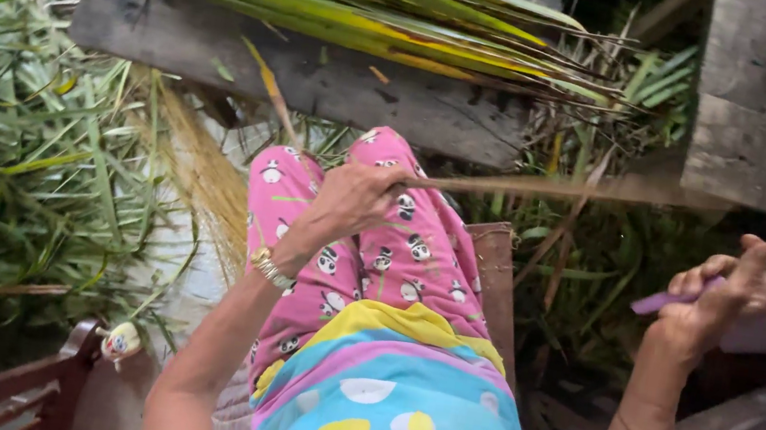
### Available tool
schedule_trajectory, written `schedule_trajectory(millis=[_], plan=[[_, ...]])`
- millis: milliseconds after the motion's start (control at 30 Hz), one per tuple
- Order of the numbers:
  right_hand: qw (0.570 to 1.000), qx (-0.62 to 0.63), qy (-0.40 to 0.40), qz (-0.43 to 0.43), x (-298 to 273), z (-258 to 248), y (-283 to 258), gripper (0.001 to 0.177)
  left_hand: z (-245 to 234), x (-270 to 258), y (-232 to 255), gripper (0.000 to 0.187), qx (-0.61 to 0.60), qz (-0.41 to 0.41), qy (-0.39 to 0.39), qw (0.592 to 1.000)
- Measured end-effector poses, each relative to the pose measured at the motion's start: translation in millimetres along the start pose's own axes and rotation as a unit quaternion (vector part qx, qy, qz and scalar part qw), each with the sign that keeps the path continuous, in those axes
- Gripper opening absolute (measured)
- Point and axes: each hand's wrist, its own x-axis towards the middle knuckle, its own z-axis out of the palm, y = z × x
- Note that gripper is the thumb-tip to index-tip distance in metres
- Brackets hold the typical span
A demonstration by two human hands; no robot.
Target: Stripping the foliage from palm leaf midribs using a small knife
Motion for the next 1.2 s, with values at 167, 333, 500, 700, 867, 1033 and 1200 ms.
schedule_trajectory(millis=[167, 333, 500, 700, 867, 1033, 1200], plan=[[0.962, -0.195, -0.033, -0.189, -26, 13, 2, 0.017, -10, -5, 13, 0.025, -0.029, 0.002, -0.036, 0.999], [0.815, -0.435, -0.231, -0.305, -77, 65, 4, 0.028, -20, 5, 46, 0.029, -0.024, -0.003, -0.141, 0.99], [0.651, -0.557, -0.352, -0.376, -61, 60, 53, 0.047, -8, 2, 49, 0.023, 0.076, 0.057, -0.084, 0.992], [0.769, -0.444, -0.34, -0.311, -56, 69, 32, 0.024, -21, 17, 85, 0.031, 0.254, 0.164, 0.382, 0.873], [0.839, -0.394, -0.284, -0.245, -61, 83, -8, 0.014, 18, 13, 119, 0.03, 0.182, 0.113, 0.573, 0.791], [0.896, -0.322, -0.233, -0.199, -55, 100, -32, 0.005, -61, -11, 173, 0.021, 0.214, 0.203, 0.544, 0.785], [0.965, 0.065, -0.251, 0.033, -42, 103, -31, 0.018, -22, 12, 181, 0.07, -0.151, 0.157, 0.299, 0.929]])
